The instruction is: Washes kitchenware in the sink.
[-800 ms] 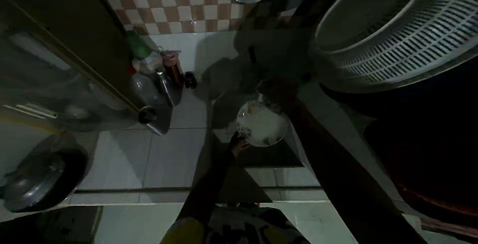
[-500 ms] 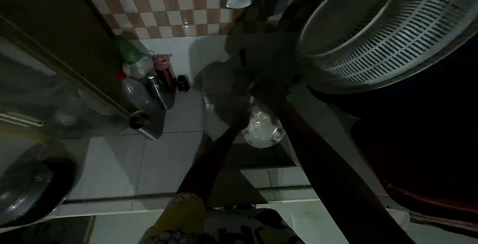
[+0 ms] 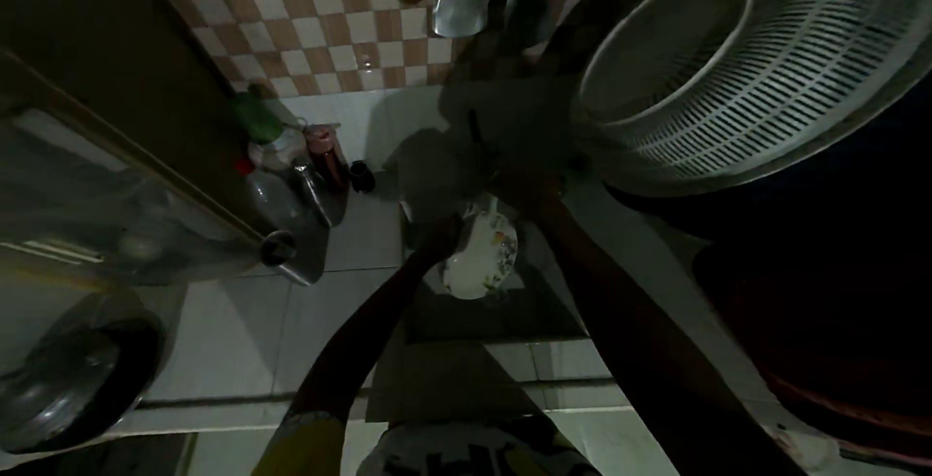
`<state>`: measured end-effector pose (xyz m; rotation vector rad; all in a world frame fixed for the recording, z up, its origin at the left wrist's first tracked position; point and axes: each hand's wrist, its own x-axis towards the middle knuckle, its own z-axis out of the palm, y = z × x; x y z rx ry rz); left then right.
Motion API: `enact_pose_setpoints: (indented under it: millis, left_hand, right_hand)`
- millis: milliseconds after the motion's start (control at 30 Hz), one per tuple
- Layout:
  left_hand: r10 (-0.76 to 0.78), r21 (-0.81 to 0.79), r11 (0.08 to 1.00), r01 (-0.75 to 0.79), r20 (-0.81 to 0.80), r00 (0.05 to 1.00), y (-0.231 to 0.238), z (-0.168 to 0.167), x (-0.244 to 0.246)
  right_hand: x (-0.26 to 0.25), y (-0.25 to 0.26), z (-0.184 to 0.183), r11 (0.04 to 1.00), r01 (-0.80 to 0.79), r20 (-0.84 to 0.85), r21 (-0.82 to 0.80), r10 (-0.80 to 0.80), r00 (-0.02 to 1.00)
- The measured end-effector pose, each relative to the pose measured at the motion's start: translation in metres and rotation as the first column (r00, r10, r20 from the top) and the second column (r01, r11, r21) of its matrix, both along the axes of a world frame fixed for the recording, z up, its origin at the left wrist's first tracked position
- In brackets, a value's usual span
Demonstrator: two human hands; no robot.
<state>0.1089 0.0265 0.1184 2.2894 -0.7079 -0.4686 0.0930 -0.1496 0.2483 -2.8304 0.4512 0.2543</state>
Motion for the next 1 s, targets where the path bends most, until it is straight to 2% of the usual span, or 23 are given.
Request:
enact_pose_setpoints:
  millis: [167,333,467,600,700,767,800,833,900,933,1000]
  left_hand:
    - [0.030,0.012,0.999,-0.030,-0.048,0.998,0.045,0.008,-0.006]
    - [0.219,-0.041,0.972,-0.234,-0.218,0.951,0.095,0.033,-0.020]
    - [0.346,-0.060,0.921,-0.384,-0.324,0.881,0.109,0.046,-0.038]
    - [0.376,-0.127,0.857,-0.500,-0.510,0.774,0.097,0.001,-0.041]
    - [0.337,-0.172,0.809,-0.562,-0.647,0.684,0.073,-0.028,-0.046]
    - [0.324,-0.144,0.832,-0.536,-0.659,0.679,0.058,-0.054,-0.049]
    - [0.307,-0.138,0.856,-0.499,-0.640,0.704,0.052,-0.065,-0.052]
    - [0.283,-0.156,0.863,-0.480,-0.637,0.717,0.046,-0.069,-0.057]
    - [0.233,-0.196,0.847,-0.494,-0.697,0.678,0.029,-0.075,-0.062]
    - [0.194,-0.238,0.797,-0.555,-0.769,0.609,0.019,-0.071,-0.064]
    - [0.099,-0.272,0.690,-0.671,-0.883,0.459,0.000,-0.072,-0.065]
  right_hand:
    - [0.013,-0.003,0.001,0.997,0.028,0.051,0.073,-0.032,0.998]
    - [0.020,-0.009,-0.013,0.996,0.039,0.075,0.083,-0.045,0.996]
    - [0.011,-0.013,-0.016,0.990,0.000,0.117,0.142,-0.017,0.993]
    - [0.016,-0.013,-0.014,0.997,-0.073,0.036,0.002,0.073,0.997]
    - [0.016,-0.014,-0.008,0.992,-0.119,-0.011,-0.048,0.118,0.993]
    - [0.010,-0.019,-0.011,0.990,-0.138,0.037,-0.029,0.139,0.990]
    - [0.004,-0.021,-0.015,0.993,-0.111,0.085,0.045,0.107,0.991]
    - [-0.005,-0.025,-0.028,0.985,-0.072,0.152,0.158,0.048,0.987]
    - [-0.031,-0.026,-0.072,0.922,-0.004,0.263,0.387,-0.106,0.959]
    - [-0.050,-0.021,-0.100,0.905,-0.001,0.290,0.426,-0.135,0.947]
    - [-0.092,-0.002,-0.147,0.911,-0.014,0.181,0.411,-0.066,0.981]
